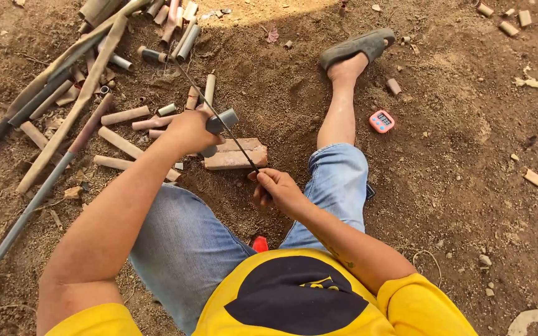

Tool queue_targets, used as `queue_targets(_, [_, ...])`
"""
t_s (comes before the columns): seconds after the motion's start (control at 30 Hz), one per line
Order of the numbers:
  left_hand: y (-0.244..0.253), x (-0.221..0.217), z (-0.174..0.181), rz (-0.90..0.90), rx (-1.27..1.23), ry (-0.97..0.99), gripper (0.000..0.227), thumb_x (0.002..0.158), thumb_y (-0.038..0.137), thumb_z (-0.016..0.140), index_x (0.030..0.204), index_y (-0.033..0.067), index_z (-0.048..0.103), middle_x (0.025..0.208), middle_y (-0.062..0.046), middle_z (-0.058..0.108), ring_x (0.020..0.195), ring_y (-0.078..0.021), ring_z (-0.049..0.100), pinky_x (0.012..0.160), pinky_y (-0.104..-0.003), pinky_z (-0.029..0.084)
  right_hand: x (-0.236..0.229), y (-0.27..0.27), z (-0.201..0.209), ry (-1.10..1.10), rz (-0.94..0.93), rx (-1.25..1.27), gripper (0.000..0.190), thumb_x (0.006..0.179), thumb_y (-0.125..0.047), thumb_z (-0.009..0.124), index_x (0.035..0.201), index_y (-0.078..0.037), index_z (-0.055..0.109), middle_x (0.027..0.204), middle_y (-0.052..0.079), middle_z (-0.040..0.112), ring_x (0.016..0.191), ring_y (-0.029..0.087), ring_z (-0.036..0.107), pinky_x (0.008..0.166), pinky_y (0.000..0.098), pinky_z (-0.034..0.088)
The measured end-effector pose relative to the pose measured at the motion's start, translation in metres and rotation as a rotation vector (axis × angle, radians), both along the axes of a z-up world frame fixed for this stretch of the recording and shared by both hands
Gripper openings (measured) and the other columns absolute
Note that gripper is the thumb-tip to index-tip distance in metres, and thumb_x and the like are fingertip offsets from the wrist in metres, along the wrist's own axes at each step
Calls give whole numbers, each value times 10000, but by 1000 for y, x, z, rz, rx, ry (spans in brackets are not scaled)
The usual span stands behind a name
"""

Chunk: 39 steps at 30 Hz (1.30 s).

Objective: Sawing a PVC pipe using a hacksaw blade while sitting on the ground and using a brick for support.

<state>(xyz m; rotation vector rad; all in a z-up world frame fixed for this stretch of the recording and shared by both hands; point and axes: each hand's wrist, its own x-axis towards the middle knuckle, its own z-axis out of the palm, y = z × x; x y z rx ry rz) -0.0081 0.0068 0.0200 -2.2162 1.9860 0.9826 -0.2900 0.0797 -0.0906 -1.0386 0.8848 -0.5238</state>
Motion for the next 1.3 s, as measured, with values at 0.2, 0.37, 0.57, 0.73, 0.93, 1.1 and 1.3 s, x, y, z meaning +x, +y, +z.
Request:
queue_targets(0.2, [-7, 14, -17, 94, -157, -5, 463, 836, 394, 747, 1074, 0, 792, 930, -211, 776, 970, -439, 776, 820, -539, 616, -13, 3, 37, 435, 47, -451, 279, 1107, -274, 533, 1258, -198, 754, 750, 25, 805, 632, 174, 793, 573, 269, 572])
queue_targets(0.37, [-5, 9, -10, 100, -208, 32, 396, 827, 324, 724, 1069, 19, 797, 898, -183, 767, 926, -439, 779, 806, -549, 632, -11, 1, 101, 513, 96, -678, 562, 1068, -137, 474, 1626, -178, 427, 875, 142, 805, 732, 344, 791, 694, 475, 601])
queue_targets(0.57, [-9, 12, -16, 115, -301, -73, 380, 802, 284, 723, 1078, 29, 777, 951, -196, 743, 956, -466, 767, 803, -601, 631, -11, 12, 100, 634, 214, -949, 738, 1031, -65, 436, 1732, -192, 244, 892, 192, 760, 775, 478, 732, 686, 603, 563])
queue_targets(0.73, [0, -7, -6, 43, -299, -199, 318, 770, 197, 696, 1036, 63, 808, 895, -157, 746, 901, -439, 787, 776, -565, 649, -1, 6, 106, 654, 274, -998, 737, 1032, -38, 433, 1729, -132, 213, 823, 295, 702, 723, 538, 707, 647, 654, 548])
queue_targets(0.93, [-7, 12, -18, 57, -284, -171, 355, 780, 179, 677, 1074, 17, 790, 944, -215, 762, 965, -466, 772, 835, -598, 628, 3, 8, 102, 623, 302, -936, 737, 1062, -75, 444, 1743, -122, 166, 834, 223, 739, 676, 385, 736, 641, 477, 612])
queue_targets(1.1, [3, -7, 8, -54, -143, -254, 220, 825, 261, 770, 939, 73, 758, 907, -173, 759, 800, -385, 739, 698, -508, 606, 2, 7, 74, 662, 297, -1083, 838, 1000, -165, 603, 1697, -88, 145, 971, 230, 769, 727, 444, 710, 558, 528, 520])
queue_targets(1.3, [-6, 5, 19, 73, -41, -260, 190, 918, 215, 775, 1055, 84, 785, 934, -113, 785, 866, -260, 761, 820, -426, 609, 3, 11, 85, 670, 359, -951, 915, 971, -173, 661, 1705, -134, 116, 910, 184, 772, 704, 392, 740, 568, 503, 554])
